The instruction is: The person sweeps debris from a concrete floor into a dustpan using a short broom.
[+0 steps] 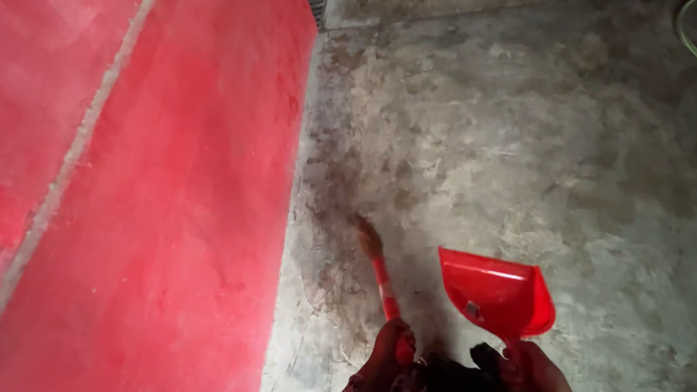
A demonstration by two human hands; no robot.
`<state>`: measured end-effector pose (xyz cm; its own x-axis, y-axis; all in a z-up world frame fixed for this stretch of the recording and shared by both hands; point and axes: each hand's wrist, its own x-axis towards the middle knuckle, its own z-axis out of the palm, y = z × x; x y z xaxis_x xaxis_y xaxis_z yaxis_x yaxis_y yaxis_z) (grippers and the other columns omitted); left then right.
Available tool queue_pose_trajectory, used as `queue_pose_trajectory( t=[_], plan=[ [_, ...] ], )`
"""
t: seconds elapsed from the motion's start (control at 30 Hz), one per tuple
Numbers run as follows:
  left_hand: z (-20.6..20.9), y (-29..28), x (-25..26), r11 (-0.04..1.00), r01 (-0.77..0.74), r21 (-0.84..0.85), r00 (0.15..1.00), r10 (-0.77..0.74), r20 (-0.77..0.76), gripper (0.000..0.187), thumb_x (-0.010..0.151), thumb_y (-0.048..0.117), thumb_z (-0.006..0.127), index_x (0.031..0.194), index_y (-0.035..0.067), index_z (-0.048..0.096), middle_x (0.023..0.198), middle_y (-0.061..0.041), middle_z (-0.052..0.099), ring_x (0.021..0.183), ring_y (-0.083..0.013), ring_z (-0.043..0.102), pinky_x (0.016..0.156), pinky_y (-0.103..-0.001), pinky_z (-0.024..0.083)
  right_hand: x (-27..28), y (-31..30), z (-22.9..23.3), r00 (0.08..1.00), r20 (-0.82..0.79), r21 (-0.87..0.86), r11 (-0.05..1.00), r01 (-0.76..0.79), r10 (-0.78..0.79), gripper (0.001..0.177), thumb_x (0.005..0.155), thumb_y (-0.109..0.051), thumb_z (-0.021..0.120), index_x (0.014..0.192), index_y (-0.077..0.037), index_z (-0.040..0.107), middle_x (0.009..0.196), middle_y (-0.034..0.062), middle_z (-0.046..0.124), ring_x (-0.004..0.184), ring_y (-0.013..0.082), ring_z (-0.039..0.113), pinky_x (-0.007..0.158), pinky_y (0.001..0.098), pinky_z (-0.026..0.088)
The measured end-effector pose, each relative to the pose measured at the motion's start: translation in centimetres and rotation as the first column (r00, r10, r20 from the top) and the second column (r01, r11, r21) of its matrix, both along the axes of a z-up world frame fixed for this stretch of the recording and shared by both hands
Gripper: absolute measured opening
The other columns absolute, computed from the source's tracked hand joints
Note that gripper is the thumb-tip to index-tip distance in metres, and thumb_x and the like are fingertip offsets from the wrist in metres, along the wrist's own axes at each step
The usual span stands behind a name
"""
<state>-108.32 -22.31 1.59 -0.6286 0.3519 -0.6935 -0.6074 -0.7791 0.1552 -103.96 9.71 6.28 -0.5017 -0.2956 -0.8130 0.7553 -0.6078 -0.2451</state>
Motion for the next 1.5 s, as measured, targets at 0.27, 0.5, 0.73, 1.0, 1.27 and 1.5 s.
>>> queue_pose_trajectory(
  t=[0.27, 0.5, 0.73, 1.0, 1.27, 1.5],
  plan=[
    [-0.1, 1.8, -5.4, 0.989, 0.131, 0.07, 0.986, -0.122, -0.114, 0.019, 0.094, 0.021, 0.062, 0.082, 0.012, 0.05, 0.06, -0.001, 0.047, 0.05, -0.0173, 0.048, 0.046, -0.03, 0.044, -4.2, 0.0, 1.4, 0.997, 0.063, 0.019, 0.999, -0.033, 0.032, 0.026, 0.097, -0.037, 0.053, 0.088, -0.012, 0.056, 0.065, -0.0006, 0.05, 0.052, 0.0128, 0.044, 0.046, 0.0273, 0.037],
    [-0.5, 6.3, -12.1, 0.973, -0.026, -0.228, 0.998, 0.014, -0.054, 0.018, 0.09, 0.024, 0.06, 0.079, 0.013, 0.051, 0.06, -0.004, 0.05, 0.048, -0.0198, 0.048, 0.042, -0.033, 0.041, -14.2, 3.4, 2.8, 0.802, -0.485, 0.27, 0.932, -0.242, 0.349, 0.016, 0.088, -0.028, 0.055, 0.098, -0.016, 0.06, 0.073, -0.0014, 0.057, 0.059, 0.0118, 0.053, 0.05, 0.0255, 0.043],
    [0.3, 11.5, -23.4, 0.823, -0.309, -0.477, 0.948, 0.308, -0.084, 0.014, 0.084, 0.015, 0.06, 0.084, 0.002, 0.057, 0.07, -0.013, 0.059, 0.063, -0.026, 0.06, 0.056, -0.039, 0.052, -27.9, 8.1, 7.4, 0.98, -0.118, -0.127, 0.977, -0.173, 0.158, 0.026, 0.095, -0.035, 0.05, 0.088, -0.01, 0.052, 0.062, -0.0004, 0.046, 0.051, 0.0135, 0.042, 0.045, 0.0265, 0.033],
    [1.2, 16.5, -29.9, 0.923, -0.285, -0.257, 0.954, 0.3, 0.019, 0.006, 0.084, 0.013, 0.057, 0.084, 0.008, 0.054, 0.067, -0.007, 0.054, 0.061, -0.0241, 0.055, 0.057, -0.042, 0.052, -31.5, 16.3, 5.8, 0.991, -0.094, -0.159, 0.981, -0.111, 0.097, 0.027, 0.094, -0.032, 0.049, 0.086, -0.006, 0.053, 0.063, 0.0007, 0.046, 0.049, 0.0126, 0.039, 0.043, 0.0257, 0.031],
    [1.2, 20.8, -35.0, 0.97, -0.131, -0.205, 0.991, 0.135, 0.008, 0.006, 0.086, 0.009, 0.055, 0.082, 0.005, 0.053, 0.066, -0.009, 0.055, 0.056, -0.0234, 0.056, 0.053, -0.034, 0.051, -33.8, 18.2, 6.9, 0.998, -0.065, -0.22, 0.975, -0.016, 0.002, 0.026, 0.094, -0.032, 0.048, 0.085, -0.008, 0.054, 0.057, -0.0004, 0.04, 0.045, 0.0124, 0.038, 0.039, 0.0263, 0.029],
    [0.6, 21.8, -40.4, 0.975, 0.024, 0.223, 0.971, 0.03, -0.237, 0.02, 0.08, 0.017, 0.059, 0.066, 0.009, 0.047, 0.056, -0.007, 0.052, 0.047, -0.0234, 0.053, 0.042, -0.035, 0.048, -38.3, 21.3, 3.1, 0.997, -0.056, -0.278, 0.96, 0.038, -0.056, 0.028, 0.096, -0.034, 0.047, 0.082, -0.01, 0.052, 0.059, -0.0009, 0.042, 0.047, 0.0121, 0.039, 0.04, 0.0256, 0.029]
  ],
)
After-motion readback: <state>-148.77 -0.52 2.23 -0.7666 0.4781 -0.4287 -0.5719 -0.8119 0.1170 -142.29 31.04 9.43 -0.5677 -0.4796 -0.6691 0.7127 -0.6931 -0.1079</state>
